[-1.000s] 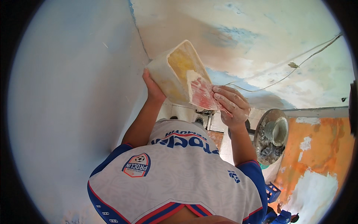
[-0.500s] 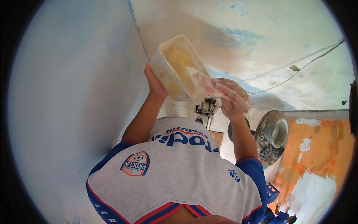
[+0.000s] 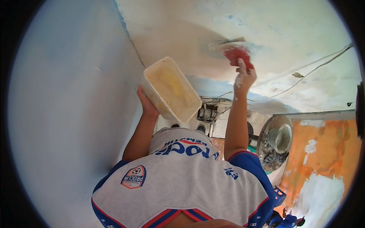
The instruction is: The person applies a white plaster substance from a container onto a ceiling using a putty knife, smoothing it across the surface with multiple strokes.
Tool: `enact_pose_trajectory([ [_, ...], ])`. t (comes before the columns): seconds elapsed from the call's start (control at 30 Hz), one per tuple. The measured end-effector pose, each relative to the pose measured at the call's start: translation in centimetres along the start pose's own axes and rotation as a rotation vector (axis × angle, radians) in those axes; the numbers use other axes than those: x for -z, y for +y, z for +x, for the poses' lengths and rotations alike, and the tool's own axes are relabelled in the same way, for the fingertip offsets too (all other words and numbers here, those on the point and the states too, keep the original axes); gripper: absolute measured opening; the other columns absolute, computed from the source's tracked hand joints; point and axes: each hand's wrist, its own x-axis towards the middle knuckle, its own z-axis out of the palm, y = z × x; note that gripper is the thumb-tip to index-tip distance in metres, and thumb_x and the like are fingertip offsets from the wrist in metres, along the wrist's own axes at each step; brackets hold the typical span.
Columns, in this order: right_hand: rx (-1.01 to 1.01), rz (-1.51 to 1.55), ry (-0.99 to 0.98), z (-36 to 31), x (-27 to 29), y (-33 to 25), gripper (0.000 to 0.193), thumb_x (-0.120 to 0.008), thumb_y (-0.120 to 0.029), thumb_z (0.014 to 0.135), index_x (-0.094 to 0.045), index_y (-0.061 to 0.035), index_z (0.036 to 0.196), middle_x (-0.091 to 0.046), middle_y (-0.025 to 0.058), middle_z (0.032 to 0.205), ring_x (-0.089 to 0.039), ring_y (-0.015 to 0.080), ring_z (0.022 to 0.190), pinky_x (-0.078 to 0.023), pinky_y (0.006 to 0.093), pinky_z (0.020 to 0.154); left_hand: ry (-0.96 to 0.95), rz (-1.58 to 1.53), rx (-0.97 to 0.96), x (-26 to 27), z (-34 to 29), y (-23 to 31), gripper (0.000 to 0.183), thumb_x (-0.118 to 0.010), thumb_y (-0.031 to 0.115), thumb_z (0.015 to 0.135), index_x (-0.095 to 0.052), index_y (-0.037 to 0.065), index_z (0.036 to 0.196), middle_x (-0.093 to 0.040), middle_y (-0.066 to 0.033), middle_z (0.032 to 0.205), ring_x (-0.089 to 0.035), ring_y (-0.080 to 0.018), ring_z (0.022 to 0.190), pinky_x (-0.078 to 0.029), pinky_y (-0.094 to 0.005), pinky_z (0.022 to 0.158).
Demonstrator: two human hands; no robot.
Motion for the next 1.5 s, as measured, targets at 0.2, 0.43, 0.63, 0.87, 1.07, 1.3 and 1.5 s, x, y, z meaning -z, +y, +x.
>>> enact_pose_trajectory([
  [0.2,-0.103,0.126,-0.257,-1.0,2.5,-2.0,0.023,-0.069,-0.003,0.096,-0.068,0.0085,0.116,-0.073,0.0152,0.103,-0.072,0.0239,0.093,-0.064,0.0348,0.083,0.022,-0.009,-0.024,1.3,-0.9,0.8,0.079,-0.024,0.068,0.101,-0.044,0.010,0.152,-0.054,-0.0119,0.147,-0.054,-0.0310,0.134,-0.047,-0.0475,0.110],
  [0.43,0.056,0.135,0.114,0.2,1.5,-1.3,0.020,-0.071,-0.009,0.097,-0.066,0.0070,0.108,-0.074,0.0136,0.099,-0.073,0.0217,0.083,-0.061,0.0299,0.076,0.088,0.002,-0.017,2.0,-1.5,1.6,0.080,-0.024,0.068,0.101,-0.043,0.010,0.152,-0.052,-0.0120,0.149,-0.054,-0.0311,0.134,-0.047,-0.0474,0.110],
  [0.63,-0.080,0.098,-0.166,-0.2,-0.4,2.4,0.024,-0.075,-0.012,0.095,-0.068,0.0047,0.112,-0.073,0.0108,0.099,-0.068,0.0163,0.080,-0.056,0.0295,0.074,0.054,0.002,0.031,2.8,-1.4,1.0,0.079,-0.026,0.068,0.101,-0.044,0.010,0.152,-0.052,-0.0113,0.149,-0.053,-0.0313,0.134,-0.047,-0.0474,0.110],
  [0.87,-0.043,0.248,0.002,-0.5,2.0,-1.0,0.021,-0.071,-0.015,0.098,-0.067,0.0023,0.109,-0.073,0.0113,0.103,-0.073,0.0209,0.083,-0.061,0.0295,0.066,0.087,-0.003,-0.011,3.5,-2.2,1.6,0.078,-0.028,0.068,0.101,-0.046,0.011,0.150,-0.054,-0.0110,0.146,-0.055,-0.0309,0.132,-0.048,-0.0476,0.108],
  [1.07,0.033,0.289,0.103,0.6,-0.6,0.3,0.022,-0.069,-0.017,0.100,-0.066,0.0016,0.112,-0.073,0.0127,0.100,-0.073,0.0256,0.078,-0.061,0.0325,0.071,0.127,-0.017,0.023,4.4,-3.0,1.0,0.077,-0.029,0.068,0.101,-0.046,0.011,0.150,-0.055,-0.0108,0.146,-0.055,-0.0308,0.132,-0.047,-0.0473,0.109],
  [1.3,-0.053,0.233,-0.141,-1.1,-2.0,1.8,0.023,-0.072,-0.010,0.097,-0.066,0.0060,0.112,-0.072,0.0125,0.102,-0.072,0.0224,0.081,-0.064,0.0330,0.071,0.080,0.009,0.017,4.0,-3.2,1.0,0.079,-0.029,0.069,0.100,-0.045,0.011,0.152,-0.052,-0.0111,0.149,-0.052,-0.0310,0.135,-0.046,-0.0478,0.110],
  [1.5,0.032,0.301,0.000,-0.5,1.8,-0.9,0.023,-0.066,-0.013,0.100,-0.061,0.0044,0.114,-0.072,0.0150,0.104,-0.074,0.0263,0.082,-0.064,0.0333,0.072,0.208,-0.034,-0.033,2.7,-4.5,1.7,0.079,-0.028,0.069,0.100,-0.045,0.010,0.152,-0.052,-0.0115,0.149,-0.053,-0.0315,0.135,-0.046,-0.0480,0.111],
])
